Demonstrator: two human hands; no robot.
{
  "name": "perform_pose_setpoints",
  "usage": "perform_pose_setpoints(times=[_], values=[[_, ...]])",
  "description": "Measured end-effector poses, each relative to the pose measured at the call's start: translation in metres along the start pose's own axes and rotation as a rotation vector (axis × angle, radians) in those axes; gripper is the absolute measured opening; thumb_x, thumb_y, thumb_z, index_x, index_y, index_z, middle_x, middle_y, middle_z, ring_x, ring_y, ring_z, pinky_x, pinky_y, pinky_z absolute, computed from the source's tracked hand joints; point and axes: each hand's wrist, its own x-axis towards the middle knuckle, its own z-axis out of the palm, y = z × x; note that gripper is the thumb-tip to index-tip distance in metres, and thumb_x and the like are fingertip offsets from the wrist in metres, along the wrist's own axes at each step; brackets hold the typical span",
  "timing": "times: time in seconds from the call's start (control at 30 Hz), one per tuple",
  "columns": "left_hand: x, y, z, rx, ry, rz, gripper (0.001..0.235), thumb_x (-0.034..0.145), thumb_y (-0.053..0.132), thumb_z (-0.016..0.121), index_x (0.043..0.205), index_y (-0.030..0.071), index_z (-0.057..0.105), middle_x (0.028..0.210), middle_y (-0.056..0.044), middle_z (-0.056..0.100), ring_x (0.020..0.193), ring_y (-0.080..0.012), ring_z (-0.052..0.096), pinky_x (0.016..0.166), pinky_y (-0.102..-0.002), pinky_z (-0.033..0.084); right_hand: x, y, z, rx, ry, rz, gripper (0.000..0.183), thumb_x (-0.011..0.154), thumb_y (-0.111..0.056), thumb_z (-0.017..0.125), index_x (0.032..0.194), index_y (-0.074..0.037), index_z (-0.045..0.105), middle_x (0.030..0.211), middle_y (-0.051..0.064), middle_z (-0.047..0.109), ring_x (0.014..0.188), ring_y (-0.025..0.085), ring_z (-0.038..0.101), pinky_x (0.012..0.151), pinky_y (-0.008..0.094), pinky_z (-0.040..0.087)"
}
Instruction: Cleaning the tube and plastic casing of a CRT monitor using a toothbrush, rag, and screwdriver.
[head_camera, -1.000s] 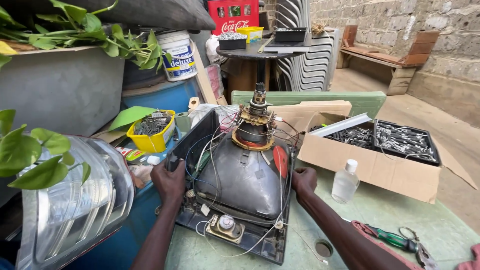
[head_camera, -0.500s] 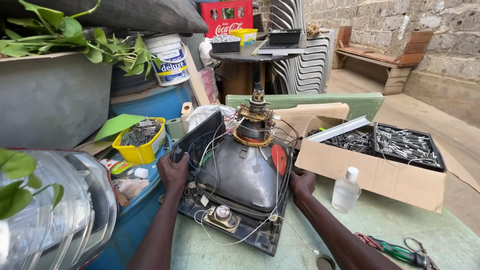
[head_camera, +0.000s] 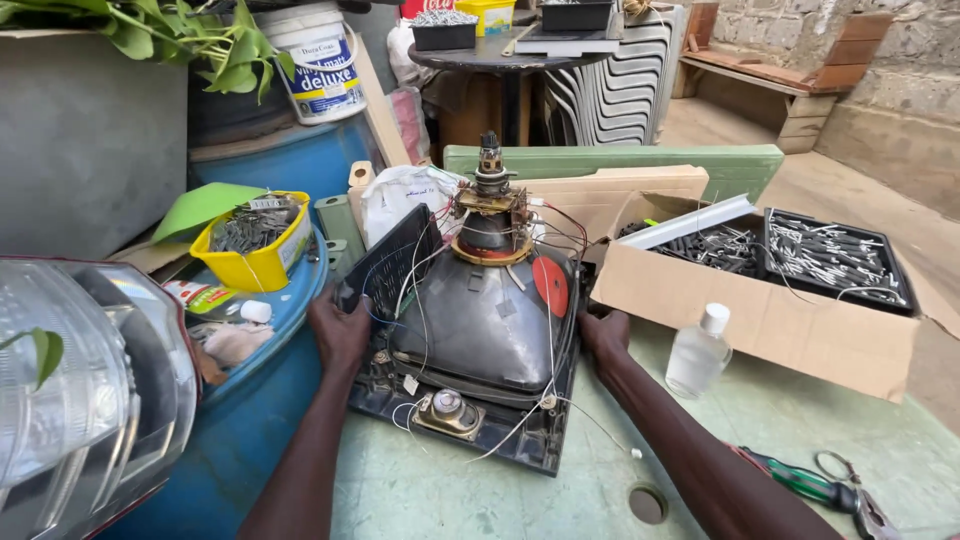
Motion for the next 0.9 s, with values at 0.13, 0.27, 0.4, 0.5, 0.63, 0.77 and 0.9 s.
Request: perform_pose_setpoints(times=[0.13,0.27,0.4,0.5,0.63,0.77,0.9], values=[[0.000,-0.024,-0.005,0.163,0.005,-0.047,0.051,0.080,0.008,0.080,0.126,-0.010,0.065,0.106,-0.021,0.070,0.091,-0.0274,0.069,0.084,-0.039,0.054,-0.024,-0.039,-0.002,-0.039,-0.026,0.043,0.037,0.083,-0.023,0.083,0.097,0.009,0.071,0.079,0.013,0.070,0.061,0.019,0.062,0.055,0.034,0.048],[-0.007,-0.016,-0.011,0.231,0.084,-0.007,0.056,0.076,0.005,0.085,0.124,-0.013,0.063,0.112,-0.026,0.065,0.096,-0.0305,0.066,0.086,-0.040,0.052,0.003,-0.016,-0.003,0.049,-0.095,0.078,0.023,0.090,-0.016,0.066,0.089,0.007,0.066,0.070,0.016,0.066,0.051,0.023,0.057,0.047,0.037,0.045],[-0.009,-0.011,-0.008,0.007,0.004,-0.168,0.042,0.082,0.002,0.076,0.122,-0.005,0.067,0.109,-0.016,0.075,0.100,-0.0246,0.072,0.092,-0.037,0.055,0.011,-0.013,-0.006,0.082,-0.174,0.135,0.024,0.095,-0.014,0.056,0.082,0.004,0.064,0.069,0.015,0.064,0.052,0.023,0.059,0.047,0.036,0.049],[-0.012,-0.006,-0.009,0.042,0.068,-0.150,0.047,0.079,0.001,0.078,0.124,-0.005,0.065,0.111,-0.017,0.072,0.100,-0.0258,0.071,0.092,-0.038,0.054,0.014,-0.011,-0.012,0.104,-0.218,0.149,0.024,0.096,-0.012,0.053,0.083,0.005,0.064,0.070,0.016,0.064,0.052,0.023,0.060,0.048,0.037,0.052],[-0.015,0.006,-0.012,0.171,0.052,-0.214,0.041,0.081,0.005,0.078,0.121,-0.003,0.069,0.111,-0.017,0.075,0.102,-0.0261,0.072,0.095,-0.039,0.054,0.013,-0.010,-0.017,0.150,-0.258,0.130,0.023,0.095,-0.009,0.051,0.085,0.006,0.065,0.071,0.017,0.065,0.052,0.024,0.061,0.048,0.038,0.052],[-0.017,-0.013,-0.011,0.228,0.087,-0.094,0.047,0.081,0.007,0.082,0.124,-0.006,0.066,0.117,-0.020,0.071,0.106,-0.0283,0.068,0.096,-0.040,0.051,0.010,-0.018,-0.018,0.090,-0.240,0.138,0.024,0.097,-0.014,0.057,0.087,0.006,0.066,0.073,0.016,0.067,0.055,0.022,0.063,0.051,0.035,0.057],[-0.020,-0.024,-0.008,0.009,0.097,-0.104,0.047,0.083,0.007,0.078,0.126,-0.005,0.063,0.117,-0.016,0.071,0.105,-0.0234,0.069,0.097,-0.036,0.053,0.007,-0.020,-0.020,0.099,-0.219,0.204,0.020,0.096,-0.009,0.060,0.086,0.006,0.067,0.075,0.015,0.068,0.055,0.021,0.064,0.051,0.032,0.057]])
